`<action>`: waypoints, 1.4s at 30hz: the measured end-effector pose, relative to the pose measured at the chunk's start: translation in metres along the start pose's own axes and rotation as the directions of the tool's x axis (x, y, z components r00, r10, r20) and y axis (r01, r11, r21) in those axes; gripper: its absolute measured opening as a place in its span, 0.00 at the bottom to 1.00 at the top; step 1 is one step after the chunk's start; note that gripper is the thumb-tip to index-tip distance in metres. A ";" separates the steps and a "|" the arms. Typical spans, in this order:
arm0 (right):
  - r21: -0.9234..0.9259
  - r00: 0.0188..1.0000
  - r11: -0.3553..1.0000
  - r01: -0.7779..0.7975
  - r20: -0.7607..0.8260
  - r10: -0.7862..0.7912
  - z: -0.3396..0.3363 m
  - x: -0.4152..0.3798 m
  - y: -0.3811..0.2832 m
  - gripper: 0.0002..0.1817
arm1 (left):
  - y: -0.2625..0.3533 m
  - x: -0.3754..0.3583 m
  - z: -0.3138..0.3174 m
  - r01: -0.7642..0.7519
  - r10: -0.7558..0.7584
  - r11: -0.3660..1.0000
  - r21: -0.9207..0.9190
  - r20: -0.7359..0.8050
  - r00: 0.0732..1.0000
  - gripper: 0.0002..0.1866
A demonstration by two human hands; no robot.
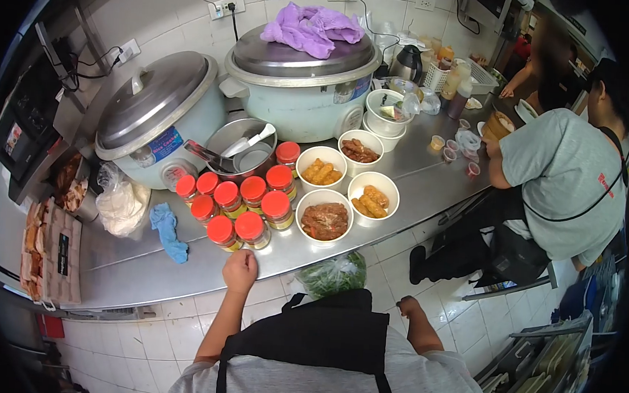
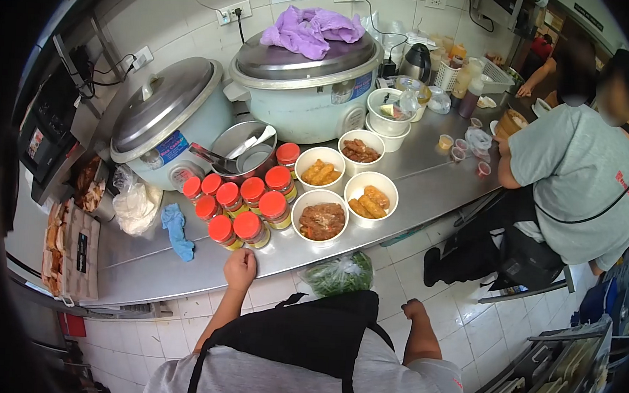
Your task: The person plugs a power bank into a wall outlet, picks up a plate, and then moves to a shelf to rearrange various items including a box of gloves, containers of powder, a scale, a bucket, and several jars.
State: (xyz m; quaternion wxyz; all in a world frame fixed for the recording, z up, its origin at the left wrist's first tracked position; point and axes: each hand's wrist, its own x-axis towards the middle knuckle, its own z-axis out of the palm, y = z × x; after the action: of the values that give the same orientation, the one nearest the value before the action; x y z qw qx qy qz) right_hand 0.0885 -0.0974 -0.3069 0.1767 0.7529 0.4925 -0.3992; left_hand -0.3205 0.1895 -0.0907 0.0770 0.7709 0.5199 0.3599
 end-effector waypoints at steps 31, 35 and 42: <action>0.340 0.974 0.938 -0.068 -0.183 0.137 0.007 -0.027 -0.087 0.23 | -0.011 -0.004 0.002 -0.090 0.092 0.995 -0.046 0.054 0.994 0.03; 0.493 0.938 0.870 -0.013 -0.296 0.182 -0.028 -0.042 -0.109 0.22 | -0.006 -0.003 -0.003 -0.033 0.040 0.997 -0.066 0.115 0.993 0.03; 0.574 0.895 0.808 0.136 -0.420 0.148 -0.066 -0.032 -0.128 0.20 | -0.008 -0.004 -0.002 -0.054 0.061 0.994 -0.100 0.075 0.995 0.02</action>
State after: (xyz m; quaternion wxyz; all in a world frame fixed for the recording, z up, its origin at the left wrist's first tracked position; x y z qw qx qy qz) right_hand -0.0030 -0.0153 -0.2246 -0.1818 0.8425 0.3688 -0.3481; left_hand -0.3285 0.1887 -0.0949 0.1245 0.7942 0.4758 0.3569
